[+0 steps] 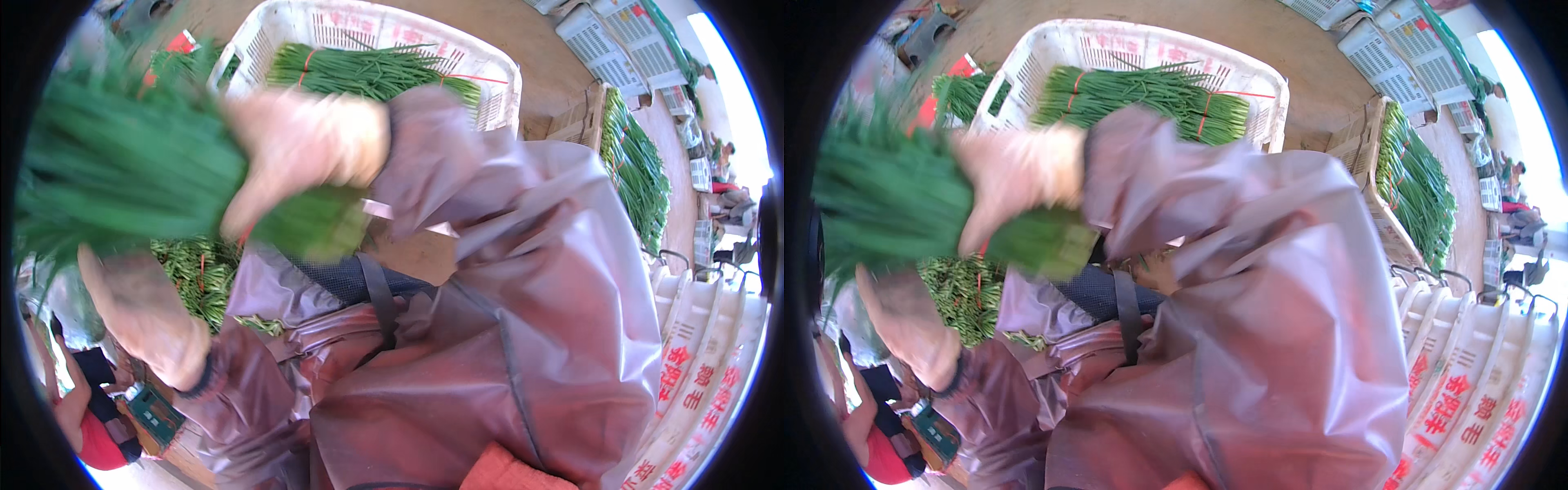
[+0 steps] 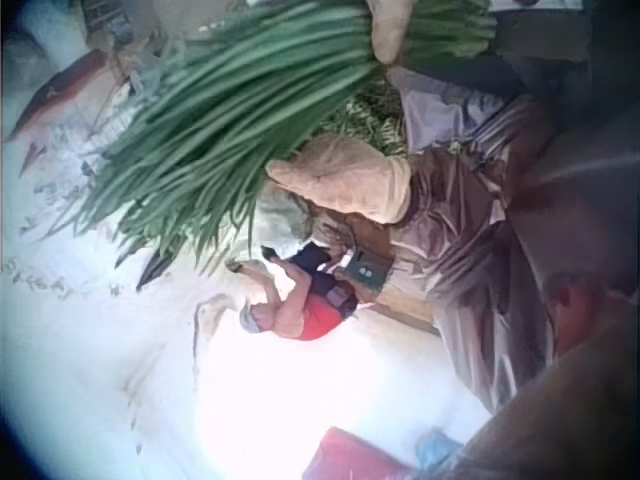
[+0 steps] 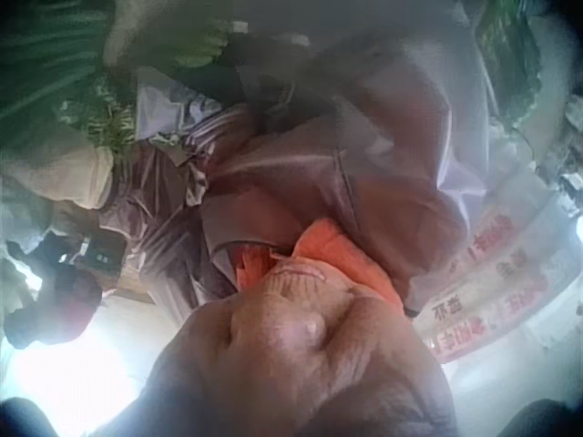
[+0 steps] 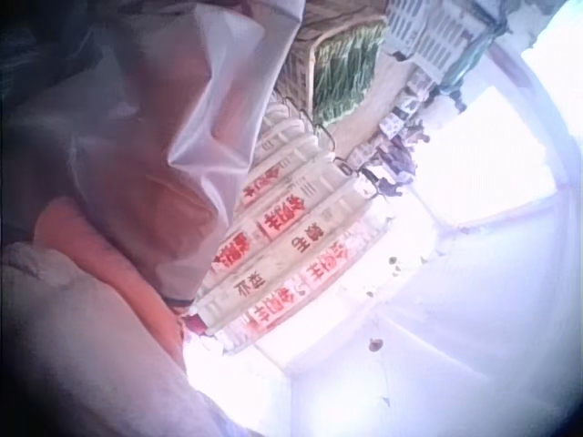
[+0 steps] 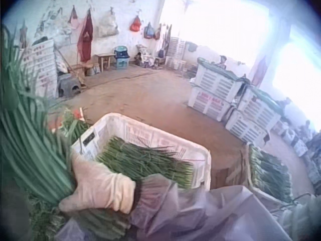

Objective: The person sorts bunches of green onions from a pile, ties them with red bands, and places the finished bunches into white plastic crates.

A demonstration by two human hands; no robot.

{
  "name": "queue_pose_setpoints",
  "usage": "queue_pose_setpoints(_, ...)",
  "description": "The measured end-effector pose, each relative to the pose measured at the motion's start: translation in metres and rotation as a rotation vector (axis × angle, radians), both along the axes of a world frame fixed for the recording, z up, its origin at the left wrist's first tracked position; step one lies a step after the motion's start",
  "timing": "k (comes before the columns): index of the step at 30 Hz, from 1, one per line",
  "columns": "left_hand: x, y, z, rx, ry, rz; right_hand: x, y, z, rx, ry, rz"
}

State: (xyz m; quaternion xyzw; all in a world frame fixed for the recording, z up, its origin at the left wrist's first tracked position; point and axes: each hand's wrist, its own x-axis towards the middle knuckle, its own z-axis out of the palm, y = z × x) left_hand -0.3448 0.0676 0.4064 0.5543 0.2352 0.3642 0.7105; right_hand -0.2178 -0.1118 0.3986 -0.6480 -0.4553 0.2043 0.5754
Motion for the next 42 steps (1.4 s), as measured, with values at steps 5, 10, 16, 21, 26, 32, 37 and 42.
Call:
queue_pose_setpoints(5,0.004,0.034,-0.052,0.229,0.028,-0.294,0.057,-0.119,-0.07,-0.718,-0.483,-0.408)
queue_pose_setpoints(10,-0.07,0.051,-0.119,0.052,0.386,-0.202,0.023,-0.208,-0.274,-1.412,-0.123,-0.424)
queue_pose_setpoints(16,-0.141,0.079,-0.161,-0.281,0.408,0.061,0.031,-0.207,-0.253,-1.334,-0.109,-0.456)
queue_pose_setpoints(21,-0.152,0.073,-0.169,-0.339,0.407,0.048,0.04,-0.188,-0.255,-1.438,-0.017,-0.503)
queue_pose_setpoints(26,-0.138,0.073,-0.17,-0.029,0.429,-0.038,0.064,-0.119,-0.282,-1.242,-0.132,-0.679)
queue_pose_setpoints(32,-0.104,0.088,-0.152,-0.277,0.276,0.086,0.096,0.033,-0.263,-0.04,-0.259,-0.392)
queue_pose_setpoints(37,-0.117,0.116,-0.18,-0.393,0.124,0.258,0.048,0.144,-0.164,0.012,-0.17,-0.171)
queue_pose_setpoints(42,-0.113,0.15,-0.212,-0.461,-0.021,0.429,0.019,0.244,-0.171,-0.574,-0.079,0.123)
